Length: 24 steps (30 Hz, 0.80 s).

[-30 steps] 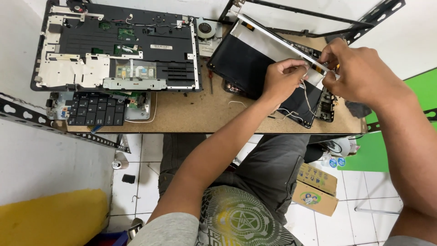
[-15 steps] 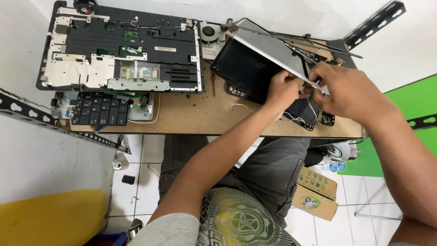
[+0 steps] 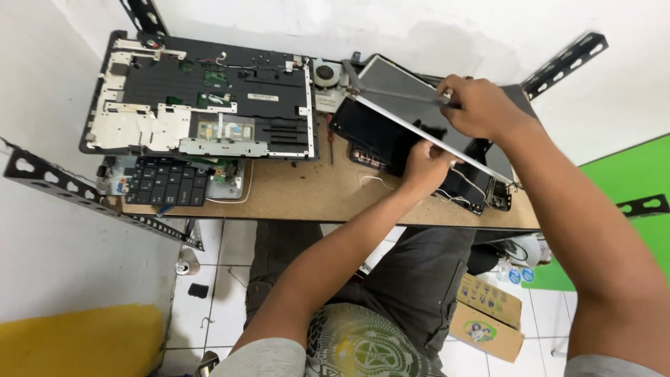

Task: Routing internal antenna and display cables around a laptop screen and installing the protective bezel.

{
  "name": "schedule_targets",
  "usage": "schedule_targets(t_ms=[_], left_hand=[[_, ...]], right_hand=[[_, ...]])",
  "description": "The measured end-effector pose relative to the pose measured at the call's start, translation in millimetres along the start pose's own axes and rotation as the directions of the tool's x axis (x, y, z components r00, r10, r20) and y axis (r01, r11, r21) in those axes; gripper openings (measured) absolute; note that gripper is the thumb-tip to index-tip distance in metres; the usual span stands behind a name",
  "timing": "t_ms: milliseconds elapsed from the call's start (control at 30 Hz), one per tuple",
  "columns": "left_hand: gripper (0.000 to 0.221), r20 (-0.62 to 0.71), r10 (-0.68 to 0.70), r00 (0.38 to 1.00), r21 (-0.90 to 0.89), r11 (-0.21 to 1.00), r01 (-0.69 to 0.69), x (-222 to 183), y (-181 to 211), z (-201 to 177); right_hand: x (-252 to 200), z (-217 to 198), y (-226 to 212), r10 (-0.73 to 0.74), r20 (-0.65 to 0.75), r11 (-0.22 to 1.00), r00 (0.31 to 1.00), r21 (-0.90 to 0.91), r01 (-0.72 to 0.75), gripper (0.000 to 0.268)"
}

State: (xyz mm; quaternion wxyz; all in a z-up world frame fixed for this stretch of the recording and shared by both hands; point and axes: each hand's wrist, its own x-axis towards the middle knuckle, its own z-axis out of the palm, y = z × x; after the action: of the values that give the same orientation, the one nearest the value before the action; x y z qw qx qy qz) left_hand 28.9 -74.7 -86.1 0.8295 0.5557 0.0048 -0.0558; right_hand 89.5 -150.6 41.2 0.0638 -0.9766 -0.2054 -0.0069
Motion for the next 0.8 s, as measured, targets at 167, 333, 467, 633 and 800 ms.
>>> schedule_targets(t_ms=[167,333,467,633,800], left_hand=[[0.013,0.003,0.0,1.0,0.043,0.999,0.0,-16,17,-5],[0.017,0.019,-0.034,0.999,0.137,0.99,0.031,-19,10,0],[0.016,0.044,-0.064,0.997,0.142,0.988,0.057,-37,19,-2],[0.015,0.031,-0.067,0.997,0.13,0.99,0.062,-46,18,-1],[0.012,0.023,-0.062,0.998,0.093,0.994,0.06,-54,22,2]], right_hand=[[16,3,13,-0.056,-0.129,0.992,0.99,-0.122,0.04,0.016],[12,-12,3,-0.019,-0.146,0.991,0.989,-0.134,-0.001,0.025],[10,-11,0,-0.006,-0.146,0.984,0.989,-0.177,-0.02,0.023],[6,-14,-11,-0.061,-0.184,0.964,0.981,-0.267,0.01,0.022],[9,-17,-13,-0.046,-0.208,0.974,0.977,-0.229,-0.003,0.024]])
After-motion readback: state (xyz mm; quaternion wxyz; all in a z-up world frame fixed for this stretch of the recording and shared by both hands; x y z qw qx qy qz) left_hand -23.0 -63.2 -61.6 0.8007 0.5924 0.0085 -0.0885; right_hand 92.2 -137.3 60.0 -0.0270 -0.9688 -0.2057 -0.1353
